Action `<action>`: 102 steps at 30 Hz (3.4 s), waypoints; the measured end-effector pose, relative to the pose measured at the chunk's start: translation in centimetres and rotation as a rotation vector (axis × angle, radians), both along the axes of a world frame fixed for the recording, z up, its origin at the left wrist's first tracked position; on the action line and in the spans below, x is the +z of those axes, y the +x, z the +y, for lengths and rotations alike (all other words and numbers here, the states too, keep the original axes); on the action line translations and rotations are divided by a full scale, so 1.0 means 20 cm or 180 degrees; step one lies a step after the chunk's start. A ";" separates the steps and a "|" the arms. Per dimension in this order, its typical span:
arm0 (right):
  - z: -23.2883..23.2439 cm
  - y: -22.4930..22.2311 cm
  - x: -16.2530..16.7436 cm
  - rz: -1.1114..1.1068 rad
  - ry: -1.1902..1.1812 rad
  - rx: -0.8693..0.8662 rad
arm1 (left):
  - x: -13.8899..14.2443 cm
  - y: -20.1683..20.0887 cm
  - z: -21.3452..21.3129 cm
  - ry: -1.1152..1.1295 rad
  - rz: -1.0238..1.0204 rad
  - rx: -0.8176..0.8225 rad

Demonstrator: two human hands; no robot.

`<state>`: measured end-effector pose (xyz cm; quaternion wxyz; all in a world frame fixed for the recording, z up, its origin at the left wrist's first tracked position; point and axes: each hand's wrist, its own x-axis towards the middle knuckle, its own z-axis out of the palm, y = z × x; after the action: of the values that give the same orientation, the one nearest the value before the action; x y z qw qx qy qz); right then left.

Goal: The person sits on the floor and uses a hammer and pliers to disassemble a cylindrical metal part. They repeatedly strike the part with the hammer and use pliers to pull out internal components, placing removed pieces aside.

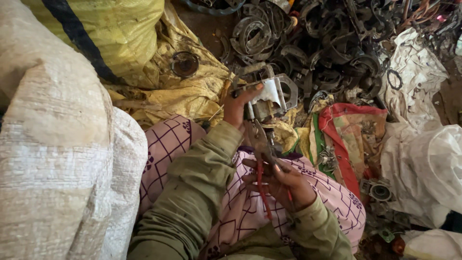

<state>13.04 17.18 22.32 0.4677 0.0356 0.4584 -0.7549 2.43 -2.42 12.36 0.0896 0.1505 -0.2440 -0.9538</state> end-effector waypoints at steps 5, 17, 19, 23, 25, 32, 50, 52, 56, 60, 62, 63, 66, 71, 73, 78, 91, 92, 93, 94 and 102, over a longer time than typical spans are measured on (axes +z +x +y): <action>0.03 0.00 -0.02 0.0134 -0.0034 -0.0053 | -0.06 -0.02 0.01 -0.0003 -0.0002 -0.0024; -0.01 0.04 -0.08 0.3772 0.3609 0.0654 | -0.07 -0.03 0.04 -0.0548 -0.0336 0.0521; 0.00 0.03 -0.07 0.4351 0.3439 0.0629 | -0.08 -0.03 0.03 -0.1153 -0.0541 0.0818; 0.07 0.01 -0.05 0.2470 0.2125 0.0562 | -0.09 -0.05 0.02 -0.0571 -0.0061 0.0804; 0.10 0.03 -0.06 0.0928 0.1323 0.0401 | -0.10 -0.05 0.02 -0.0290 -0.0060 0.0724; 0.07 0.03 -0.05 0.0348 0.0315 -0.0171 | -0.15 -0.05 0.03 -0.0339 0.0062 0.0460; 0.07 0.01 -0.08 0.0140 -0.0061 -0.0149 | -0.14 -0.04 0.04 0.0216 -0.0168 -0.0274; 0.07 0.01 -0.08 0.0065 -0.0118 -0.0127 | -0.16 -0.04 0.04 0.0295 -0.0140 -0.0395; 0.04 0.01 -0.06 -0.0049 0.0015 -0.0137 | -0.19 -0.05 0.04 0.0427 0.0011 -0.0308; 0.01 0.01 -0.05 -0.0094 -0.0024 -0.0143 | -0.22 -0.06 0.05 0.0474 -0.0294 -0.0473; 0.01 0.01 -0.06 -0.0098 0.0077 -0.0226 | -0.23 -0.06 0.05 0.0427 -0.0280 -0.0524; 0.01 0.02 -0.06 -0.0100 0.0131 -0.0270 | -0.24 -0.06 0.05 0.0522 -0.0145 -0.0533; 0.02 0.02 -0.07 -0.0082 0.0053 -0.0254 | -0.24 -0.06 0.05 0.0729 0.0099 -0.0526; 0.01 0.03 -0.06 0.0954 0.1836 0.0308 | -0.16 -0.03 0.05 0.0382 0.0003 -0.0094; 0.00 0.03 -0.05 0.2085 0.3135 0.0556 | -0.11 -0.02 0.05 -0.0328 0.0016 0.0558; -0.01 0.04 -0.03 0.4854 0.3507 0.0332 | -0.05 0.00 0.01 -0.0997 -0.0753 0.0820; -0.04 0.07 0.06 0.0211 0.0272 -0.0212 | -0.33 -0.06 0.02 0.0323 0.0708 -0.0184; -0.05 0.06 0.05 0.0178 0.0238 -0.0240 | -0.34 -0.07 0.03 0.0631 0.0547 -0.0269; -0.05 0.05 0.05 0.0146 0.0207 -0.0267 | -0.35 -0.07 0.05 0.0942 0.0389 -0.0356; -0.05 0.05 0.05 0.0125 0.0233 -0.0262 | -0.34 -0.08 0.06 0.1254 0.0227 -0.0443; -0.02 0.05 -0.02 0.0038 0.0079 -0.0282 | -0.24 -0.05 0.05 0.0996 0.0148 -0.0410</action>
<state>14.06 16.76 21.99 0.4306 0.0571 0.4685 -0.7693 1.39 -1.50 7.47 0.0094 0.1245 -0.0995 -0.9872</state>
